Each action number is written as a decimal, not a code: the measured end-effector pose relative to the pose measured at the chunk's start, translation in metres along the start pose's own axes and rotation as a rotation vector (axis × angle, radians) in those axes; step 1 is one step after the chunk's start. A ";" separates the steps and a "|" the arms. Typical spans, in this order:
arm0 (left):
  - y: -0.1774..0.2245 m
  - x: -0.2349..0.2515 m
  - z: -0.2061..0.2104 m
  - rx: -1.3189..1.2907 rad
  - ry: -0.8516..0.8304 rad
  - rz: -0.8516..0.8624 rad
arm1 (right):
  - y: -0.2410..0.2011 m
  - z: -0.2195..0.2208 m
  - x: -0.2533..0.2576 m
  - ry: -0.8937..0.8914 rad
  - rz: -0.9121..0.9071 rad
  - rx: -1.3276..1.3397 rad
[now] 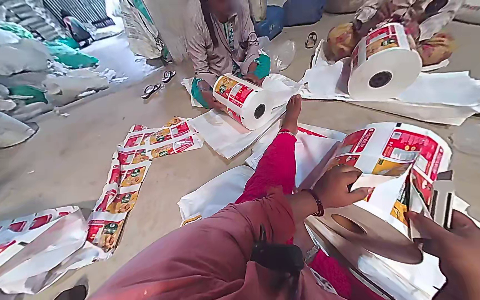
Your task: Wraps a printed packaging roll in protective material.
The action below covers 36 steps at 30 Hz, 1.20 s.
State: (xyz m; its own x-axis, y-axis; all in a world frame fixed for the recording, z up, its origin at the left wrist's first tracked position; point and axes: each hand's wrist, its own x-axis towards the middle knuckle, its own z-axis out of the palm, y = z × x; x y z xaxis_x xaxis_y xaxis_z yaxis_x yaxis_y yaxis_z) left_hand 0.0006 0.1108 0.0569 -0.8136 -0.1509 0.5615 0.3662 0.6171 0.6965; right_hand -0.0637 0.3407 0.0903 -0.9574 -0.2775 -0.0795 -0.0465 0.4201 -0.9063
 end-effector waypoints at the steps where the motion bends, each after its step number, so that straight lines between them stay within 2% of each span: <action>1: 0.001 -0.001 0.000 -0.001 -0.003 -0.004 | 0.000 0.000 -0.001 -0.004 -0.002 0.002; 36: 0.004 0.000 -0.004 -0.007 -0.032 0.005 | 0.007 -0.002 0.003 -0.038 -0.027 -0.004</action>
State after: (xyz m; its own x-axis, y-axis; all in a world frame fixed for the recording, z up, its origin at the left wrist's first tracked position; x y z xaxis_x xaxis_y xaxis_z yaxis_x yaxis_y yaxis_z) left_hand 0.0038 0.1100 0.0609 -0.8257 -0.1227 0.5505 0.3733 0.6128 0.6965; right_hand -0.0677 0.3447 0.0852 -0.9444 -0.3211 -0.0709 -0.0732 0.4153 -0.9067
